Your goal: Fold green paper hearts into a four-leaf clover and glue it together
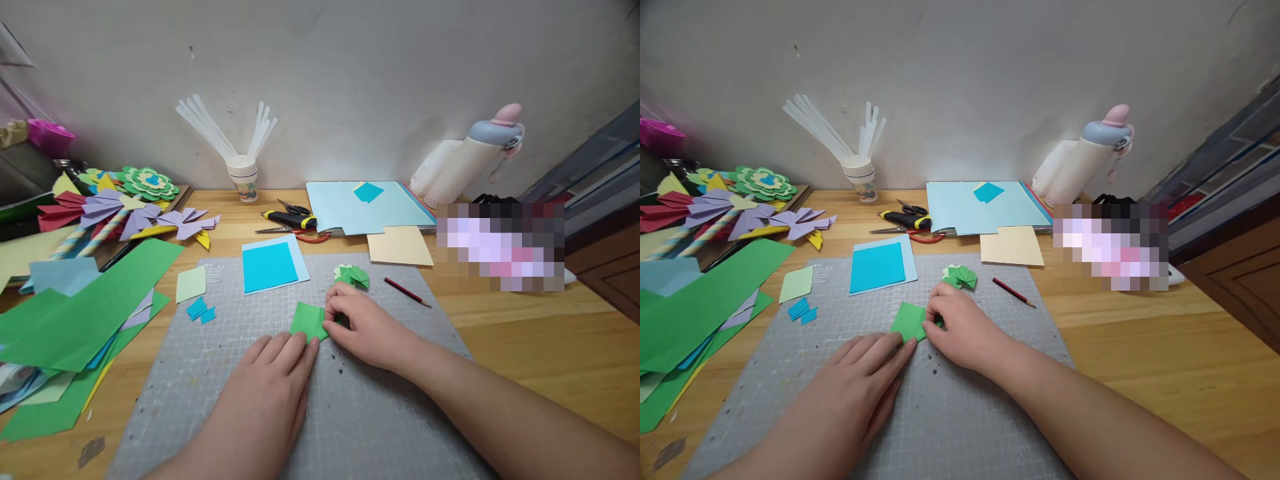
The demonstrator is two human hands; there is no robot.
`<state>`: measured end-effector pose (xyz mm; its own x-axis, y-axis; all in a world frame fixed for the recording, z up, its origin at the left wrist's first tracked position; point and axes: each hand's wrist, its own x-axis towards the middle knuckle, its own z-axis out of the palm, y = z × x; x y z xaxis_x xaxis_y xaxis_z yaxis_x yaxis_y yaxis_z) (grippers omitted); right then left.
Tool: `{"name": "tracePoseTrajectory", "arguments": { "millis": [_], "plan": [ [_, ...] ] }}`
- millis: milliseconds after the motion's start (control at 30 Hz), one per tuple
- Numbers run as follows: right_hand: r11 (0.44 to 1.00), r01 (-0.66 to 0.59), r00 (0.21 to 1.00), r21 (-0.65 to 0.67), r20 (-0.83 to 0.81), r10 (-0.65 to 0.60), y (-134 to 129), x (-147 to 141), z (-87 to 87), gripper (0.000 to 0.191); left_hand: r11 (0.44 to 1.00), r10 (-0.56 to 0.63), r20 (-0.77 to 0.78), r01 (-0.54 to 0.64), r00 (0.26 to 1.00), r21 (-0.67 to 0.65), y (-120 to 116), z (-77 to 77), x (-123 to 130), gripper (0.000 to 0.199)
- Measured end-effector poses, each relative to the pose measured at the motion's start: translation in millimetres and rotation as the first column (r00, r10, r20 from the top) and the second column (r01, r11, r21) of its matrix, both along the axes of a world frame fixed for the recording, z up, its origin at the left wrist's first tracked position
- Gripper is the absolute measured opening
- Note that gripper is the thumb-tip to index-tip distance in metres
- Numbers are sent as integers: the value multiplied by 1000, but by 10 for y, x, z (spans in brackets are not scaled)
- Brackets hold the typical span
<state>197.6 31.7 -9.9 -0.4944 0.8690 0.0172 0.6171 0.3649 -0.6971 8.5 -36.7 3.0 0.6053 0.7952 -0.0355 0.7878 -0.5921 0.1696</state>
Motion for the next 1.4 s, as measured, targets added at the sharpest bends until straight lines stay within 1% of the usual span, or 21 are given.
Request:
{"name": "tracePoseTrajectory", "arguments": {
  "millis": [167,400,600,1200,1400],
  "plan": [
    [1000,19,1000,19,-5,-19,5,-18,-12,13,1000,0,-9,0,1000,7,-1,8,4,45],
    [1000,17,1000,21,-4,-17,22,-8,-31,13,999,13,11,-13,1000,-30,-4,58,18,48],
    [1000,16,1000,25,-1,-16,21,-15,-33,13,999,28,39,-27,999,-25,-10,47,16,44],
    [999,30,999,17,-12,-30,20,-29,-30,14,999,38,50,-37,998,-38,-20,46,6,45],
    [1000,22,1000,21,-11,-22,23,-26,-36,14,999,19,28,-18,999,-46,-22,65,2,46]
  ]
}}
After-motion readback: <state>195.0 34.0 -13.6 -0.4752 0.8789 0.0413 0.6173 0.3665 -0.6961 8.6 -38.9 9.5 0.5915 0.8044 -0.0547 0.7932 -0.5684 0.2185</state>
